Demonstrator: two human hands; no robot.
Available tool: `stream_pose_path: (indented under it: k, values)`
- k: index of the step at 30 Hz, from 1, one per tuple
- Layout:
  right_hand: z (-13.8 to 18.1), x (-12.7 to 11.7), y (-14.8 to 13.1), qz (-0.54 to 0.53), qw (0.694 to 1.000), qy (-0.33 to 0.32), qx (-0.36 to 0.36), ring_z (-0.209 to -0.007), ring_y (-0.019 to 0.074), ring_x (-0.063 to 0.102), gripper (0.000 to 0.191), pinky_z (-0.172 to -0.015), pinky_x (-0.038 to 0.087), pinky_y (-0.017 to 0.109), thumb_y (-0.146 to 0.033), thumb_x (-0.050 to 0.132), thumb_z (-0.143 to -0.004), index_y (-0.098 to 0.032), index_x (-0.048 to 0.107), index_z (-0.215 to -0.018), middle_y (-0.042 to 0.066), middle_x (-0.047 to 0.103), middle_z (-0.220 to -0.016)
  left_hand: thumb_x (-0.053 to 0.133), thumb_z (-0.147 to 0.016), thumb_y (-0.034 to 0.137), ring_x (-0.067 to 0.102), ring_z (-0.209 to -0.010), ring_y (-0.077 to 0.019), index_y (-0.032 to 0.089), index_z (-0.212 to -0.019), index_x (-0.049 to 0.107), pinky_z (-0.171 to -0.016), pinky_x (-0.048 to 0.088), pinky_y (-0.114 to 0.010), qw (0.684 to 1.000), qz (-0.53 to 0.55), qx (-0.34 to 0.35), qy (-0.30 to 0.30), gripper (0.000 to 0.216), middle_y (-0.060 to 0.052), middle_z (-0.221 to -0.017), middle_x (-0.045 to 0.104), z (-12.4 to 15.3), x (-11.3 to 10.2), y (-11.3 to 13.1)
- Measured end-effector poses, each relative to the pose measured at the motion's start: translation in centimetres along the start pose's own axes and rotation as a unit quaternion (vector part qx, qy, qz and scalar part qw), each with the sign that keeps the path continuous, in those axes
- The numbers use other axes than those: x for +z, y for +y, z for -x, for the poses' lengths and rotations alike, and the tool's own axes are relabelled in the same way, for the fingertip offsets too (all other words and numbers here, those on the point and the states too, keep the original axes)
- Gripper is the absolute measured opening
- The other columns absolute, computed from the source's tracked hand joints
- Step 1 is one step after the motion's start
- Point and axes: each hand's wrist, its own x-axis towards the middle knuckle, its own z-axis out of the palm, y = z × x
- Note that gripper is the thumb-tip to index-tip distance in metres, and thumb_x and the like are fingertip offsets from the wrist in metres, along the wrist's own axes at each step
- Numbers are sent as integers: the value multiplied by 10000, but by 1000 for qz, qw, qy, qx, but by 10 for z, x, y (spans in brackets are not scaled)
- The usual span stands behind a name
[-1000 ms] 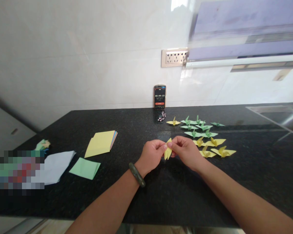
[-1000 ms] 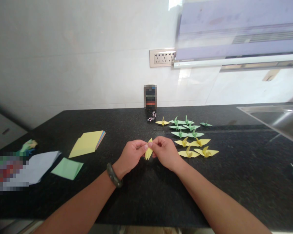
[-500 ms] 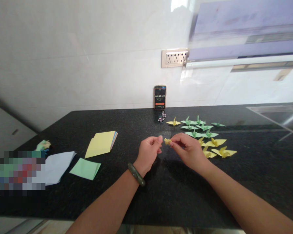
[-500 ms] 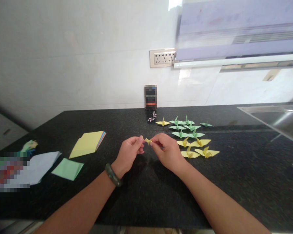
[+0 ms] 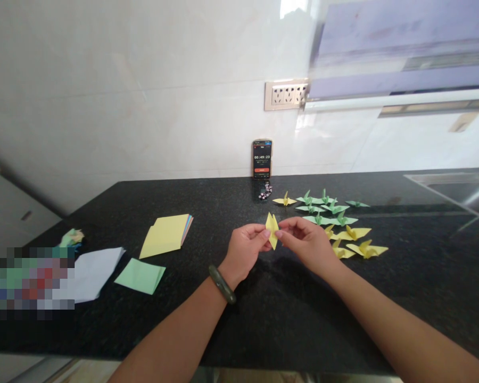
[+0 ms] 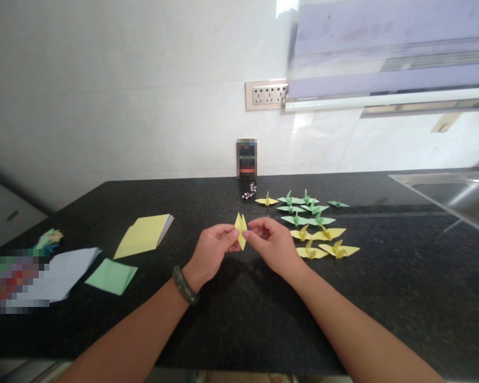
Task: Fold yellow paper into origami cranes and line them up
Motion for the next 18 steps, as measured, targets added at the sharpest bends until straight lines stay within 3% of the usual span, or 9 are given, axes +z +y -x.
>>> stream_pose_path:
  k: [3,6,18]
  values:
    - [-1,3,3,-42,998,-26,26,-529,116,512,210,-510,431,250,-346,636,-686,-160,574,-763,2,564,-604,698,-625,290,588,-582,-111,103,-786,652,-608,494,-248,1000,-2,7,-10,251,-34,-635,655,3,2,3]
    - [0,4,4,-63,998,-12,14,-554,111,509,209,-520,432,240,-331,638,-691,-175,539,-790,-7,550,-629,710,-608,268,602,-614,-122,103,-794,659,-627,498,-255,1000,1,16,-19,253,-48,-679,674,4,3,4]
    - [1,0,8,9,999,-5,-34,-611,129,508,162,-554,425,252,-303,617,-726,-183,555,-814,15,561,-701,685,-638,252,614,-668,-151,126,-769,696,-659,473,-261,995,-66,66,-25,183,-54,-725,694,2,1,-1]
